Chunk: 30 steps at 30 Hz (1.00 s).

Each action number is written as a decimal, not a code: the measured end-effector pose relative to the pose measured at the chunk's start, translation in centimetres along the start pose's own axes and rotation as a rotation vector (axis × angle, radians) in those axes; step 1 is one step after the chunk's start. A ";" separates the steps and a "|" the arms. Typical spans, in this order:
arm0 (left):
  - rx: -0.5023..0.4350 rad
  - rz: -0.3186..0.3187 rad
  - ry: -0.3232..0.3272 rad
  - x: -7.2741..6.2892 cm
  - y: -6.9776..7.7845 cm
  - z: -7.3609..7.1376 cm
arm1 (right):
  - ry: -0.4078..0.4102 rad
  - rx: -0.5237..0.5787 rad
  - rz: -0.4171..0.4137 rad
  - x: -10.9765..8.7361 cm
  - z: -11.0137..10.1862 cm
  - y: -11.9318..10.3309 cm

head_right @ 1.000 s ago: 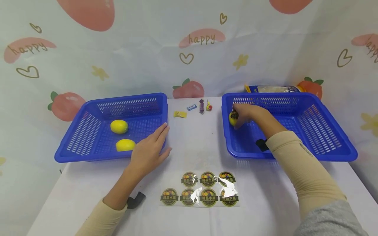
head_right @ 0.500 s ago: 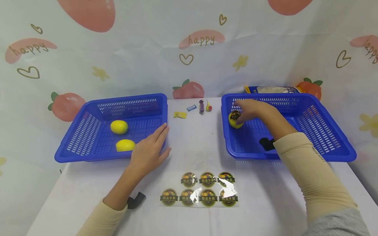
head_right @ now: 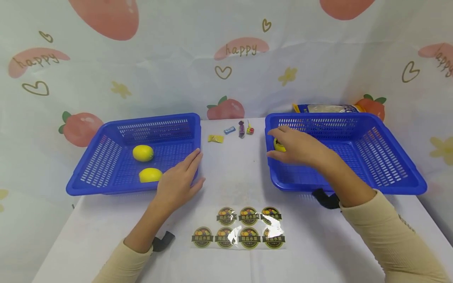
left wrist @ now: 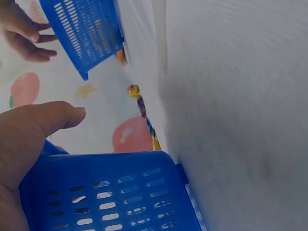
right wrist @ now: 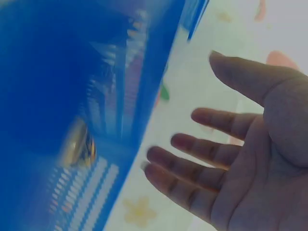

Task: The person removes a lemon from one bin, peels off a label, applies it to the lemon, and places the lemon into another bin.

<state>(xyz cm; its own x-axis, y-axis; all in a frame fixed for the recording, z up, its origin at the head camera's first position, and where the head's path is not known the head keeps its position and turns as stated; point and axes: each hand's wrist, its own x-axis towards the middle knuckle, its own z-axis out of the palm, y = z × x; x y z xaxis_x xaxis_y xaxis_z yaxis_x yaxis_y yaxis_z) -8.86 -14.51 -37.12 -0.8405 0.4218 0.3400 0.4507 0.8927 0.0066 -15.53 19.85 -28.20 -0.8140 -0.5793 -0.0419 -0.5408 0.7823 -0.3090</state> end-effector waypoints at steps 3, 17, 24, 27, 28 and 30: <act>-0.002 0.000 -0.003 0.0 0.1 0.0 | 0.100 -0.014 -0.084 -1.4 1.9 -1.4; -0.012 -0.012 -0.024 0.1 0.1 -0.2 | 0.495 -0.217 -0.318 -3.7 9.8 -1.8; -0.421 -0.060 -0.225 0.5 -1.2 -2.5 | 0.488 -0.303 -0.304 -3.7 10.4 -1.7; -0.513 -0.098 -0.282 0.5 -2.5 -3.8 | 0.485 -0.306 -0.304 -3.7 10.5 -1.7; -0.508 -0.107 -0.298 0.5 -3.1 -4.2 | 0.485 -0.306 -0.303 -3.8 10.5 -1.7; -0.472 -0.137 -0.344 0.4 -4.3 -4.9 | 0.486 -0.310 -0.302 -3.8 10.4 -1.7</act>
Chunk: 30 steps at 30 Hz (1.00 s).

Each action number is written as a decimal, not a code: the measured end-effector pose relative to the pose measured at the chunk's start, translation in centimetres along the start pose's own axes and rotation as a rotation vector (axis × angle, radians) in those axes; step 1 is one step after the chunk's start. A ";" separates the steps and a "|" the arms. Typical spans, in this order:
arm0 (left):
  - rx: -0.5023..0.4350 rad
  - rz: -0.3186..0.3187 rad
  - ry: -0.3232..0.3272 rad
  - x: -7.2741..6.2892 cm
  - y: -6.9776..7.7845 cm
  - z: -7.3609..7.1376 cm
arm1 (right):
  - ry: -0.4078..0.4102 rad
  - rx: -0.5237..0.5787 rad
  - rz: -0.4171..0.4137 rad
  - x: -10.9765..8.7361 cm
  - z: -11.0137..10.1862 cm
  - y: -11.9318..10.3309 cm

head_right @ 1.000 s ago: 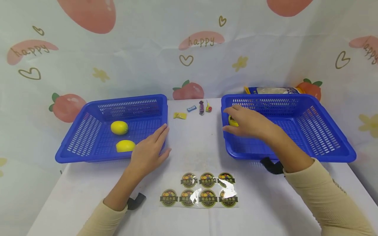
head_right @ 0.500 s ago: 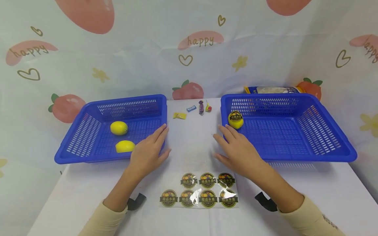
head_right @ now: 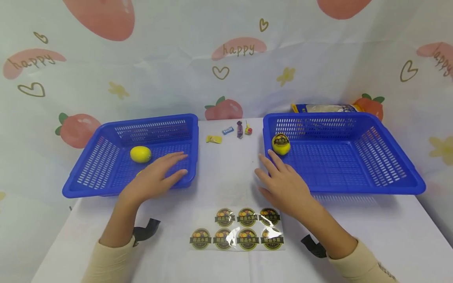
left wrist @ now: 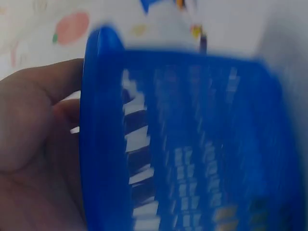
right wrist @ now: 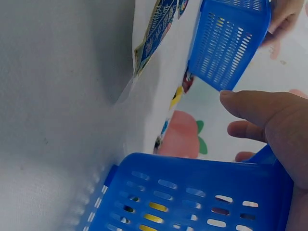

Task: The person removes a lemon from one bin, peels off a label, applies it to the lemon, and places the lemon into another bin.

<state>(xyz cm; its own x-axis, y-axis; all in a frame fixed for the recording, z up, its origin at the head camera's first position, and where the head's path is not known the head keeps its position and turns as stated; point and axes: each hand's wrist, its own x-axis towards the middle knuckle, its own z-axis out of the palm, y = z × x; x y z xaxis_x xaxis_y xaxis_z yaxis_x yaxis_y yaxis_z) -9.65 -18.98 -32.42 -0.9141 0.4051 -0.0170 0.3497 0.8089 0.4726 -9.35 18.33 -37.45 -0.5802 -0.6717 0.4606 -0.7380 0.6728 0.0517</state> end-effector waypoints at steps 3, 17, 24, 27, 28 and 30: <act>0.025 -0.087 -0.082 -0.3 -1.8 -1.5 | 0.002 -0.006 0.002 0.1 0.0 0.0; -0.004 -0.291 -0.365 0.0 -8.3 -3.8 | 0.014 -0.004 -0.003 0.3 0.2 0.0; 0.008 -0.349 -0.251 0.2 -8.4 -3.2 | 0.013 -0.012 0.007 0.0 0.3 0.0; -0.003 -0.355 -0.243 0.2 -8.4 -3.2 | 0.013 -0.013 0.003 0.0 0.4 0.0; -0.007 -0.355 -0.241 0.1 -8.4 -3.2 | 0.014 -0.013 0.002 0.0 0.4 0.0; -0.015 -0.349 -0.234 0.1 -8.5 -3.2 | 0.016 -0.015 0.002 0.0 0.4 0.0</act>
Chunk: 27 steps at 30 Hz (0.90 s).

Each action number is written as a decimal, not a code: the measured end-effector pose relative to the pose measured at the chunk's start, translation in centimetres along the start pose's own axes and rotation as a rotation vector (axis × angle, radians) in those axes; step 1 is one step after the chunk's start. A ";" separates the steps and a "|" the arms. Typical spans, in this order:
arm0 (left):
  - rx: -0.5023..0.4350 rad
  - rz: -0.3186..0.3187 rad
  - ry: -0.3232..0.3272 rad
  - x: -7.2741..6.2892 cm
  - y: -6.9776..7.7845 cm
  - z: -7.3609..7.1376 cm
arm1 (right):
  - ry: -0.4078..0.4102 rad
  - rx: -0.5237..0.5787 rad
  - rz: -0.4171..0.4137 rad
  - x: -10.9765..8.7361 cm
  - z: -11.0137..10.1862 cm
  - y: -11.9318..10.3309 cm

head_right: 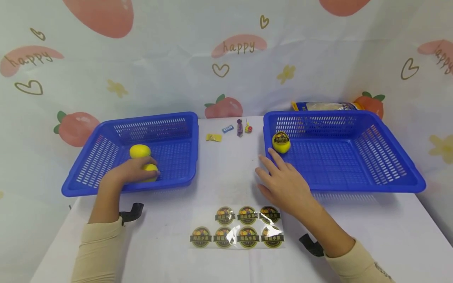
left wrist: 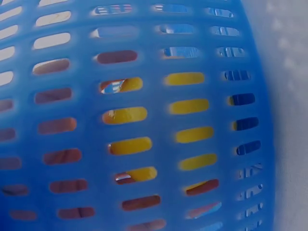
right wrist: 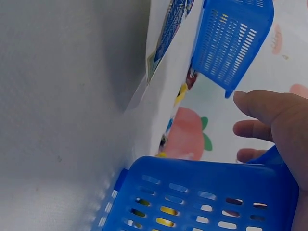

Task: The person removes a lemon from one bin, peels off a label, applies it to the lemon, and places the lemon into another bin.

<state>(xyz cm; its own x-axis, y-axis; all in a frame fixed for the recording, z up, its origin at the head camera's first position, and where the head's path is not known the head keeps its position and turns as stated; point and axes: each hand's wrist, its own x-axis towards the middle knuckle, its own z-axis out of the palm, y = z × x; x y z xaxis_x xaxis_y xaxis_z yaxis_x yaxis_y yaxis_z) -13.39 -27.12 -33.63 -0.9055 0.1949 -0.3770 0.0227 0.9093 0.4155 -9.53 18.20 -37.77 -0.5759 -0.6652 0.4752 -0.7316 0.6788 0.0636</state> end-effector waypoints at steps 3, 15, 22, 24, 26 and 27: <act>-0.007 0.011 0.006 0.0 0.0 0.0 | 0.005 -0.002 0.000 0.0 0.0 0.0; -0.016 0.114 0.119 0.1 0.9 0.3 | 0.010 -0.015 0.007 0.1 -0.1 -0.2; -0.047 0.166 0.223 -0.4 3.3 0.4 | 0.005 -0.026 0.015 0.0 0.0 -0.2; -0.062 0.195 0.244 -0.6 4.0 0.5 | 0.006 -0.027 0.016 0.0 0.0 -0.2; -0.082 0.223 0.261 -0.8 4.7 0.5 | 0.011 -0.028 0.014 0.0 0.0 -0.2; -0.094 0.239 0.269 -0.9 4.9 0.6 | 0.013 -0.028 0.013 0.1 0.1 -0.2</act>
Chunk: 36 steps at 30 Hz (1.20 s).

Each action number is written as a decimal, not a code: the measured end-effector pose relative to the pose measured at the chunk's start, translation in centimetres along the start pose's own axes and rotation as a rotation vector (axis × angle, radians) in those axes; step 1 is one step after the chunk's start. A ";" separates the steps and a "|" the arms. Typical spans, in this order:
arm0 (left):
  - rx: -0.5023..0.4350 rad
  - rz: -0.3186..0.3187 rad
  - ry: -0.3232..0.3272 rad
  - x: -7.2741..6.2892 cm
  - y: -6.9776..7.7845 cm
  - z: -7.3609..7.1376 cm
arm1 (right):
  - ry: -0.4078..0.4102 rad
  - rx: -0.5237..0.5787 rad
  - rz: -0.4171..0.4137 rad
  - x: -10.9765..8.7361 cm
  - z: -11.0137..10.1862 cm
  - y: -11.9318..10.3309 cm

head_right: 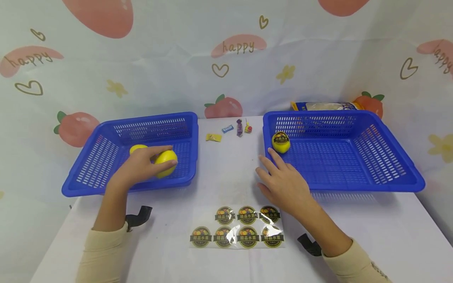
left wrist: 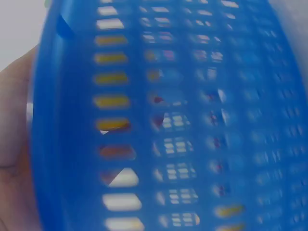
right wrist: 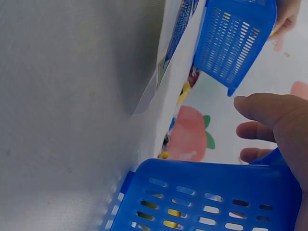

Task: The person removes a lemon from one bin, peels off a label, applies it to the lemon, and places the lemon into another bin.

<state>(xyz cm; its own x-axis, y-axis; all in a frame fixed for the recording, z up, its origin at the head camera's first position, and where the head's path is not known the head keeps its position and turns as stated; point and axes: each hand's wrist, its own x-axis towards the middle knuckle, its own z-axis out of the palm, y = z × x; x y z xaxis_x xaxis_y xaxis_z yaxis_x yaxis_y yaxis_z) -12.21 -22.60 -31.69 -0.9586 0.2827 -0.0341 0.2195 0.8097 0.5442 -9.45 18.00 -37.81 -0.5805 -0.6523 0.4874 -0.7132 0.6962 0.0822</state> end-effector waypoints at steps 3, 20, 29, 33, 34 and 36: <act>-0.024 0.048 0.026 0.0 0.9 0.1 | 0.008 0.000 -0.003 0.0 0.0 0.0; -0.117 0.261 0.114 0.3 5.9 2.0 | -0.001 -0.002 0.013 -0.2 0.2 0.1; -0.048 0.373 0.137 0.6 7.9 4.6 | 0.000 -0.005 0.013 -0.2 0.1 0.0; 0.051 0.399 0.148 0.3 9.1 6.2 | 0.005 -0.009 0.012 -0.1 0.2 0.0; 0.070 0.405 0.145 0.2 9.4 6.6 | 0.006 -0.010 0.011 -0.1 0.2 0.0; 0.105 0.405 0.135 0.2 9.9 7.4 | 0.008 -0.014 0.013 -0.1 0.2 0.0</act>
<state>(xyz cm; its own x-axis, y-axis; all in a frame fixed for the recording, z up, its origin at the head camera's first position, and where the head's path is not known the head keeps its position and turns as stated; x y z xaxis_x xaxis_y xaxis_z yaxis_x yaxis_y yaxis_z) -8.84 -10.70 -32.49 -0.8050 0.5240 0.2784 0.5931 0.6970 0.4031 -9.44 18.01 -38.05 -0.5865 -0.6411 0.4950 -0.7002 0.7085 0.0878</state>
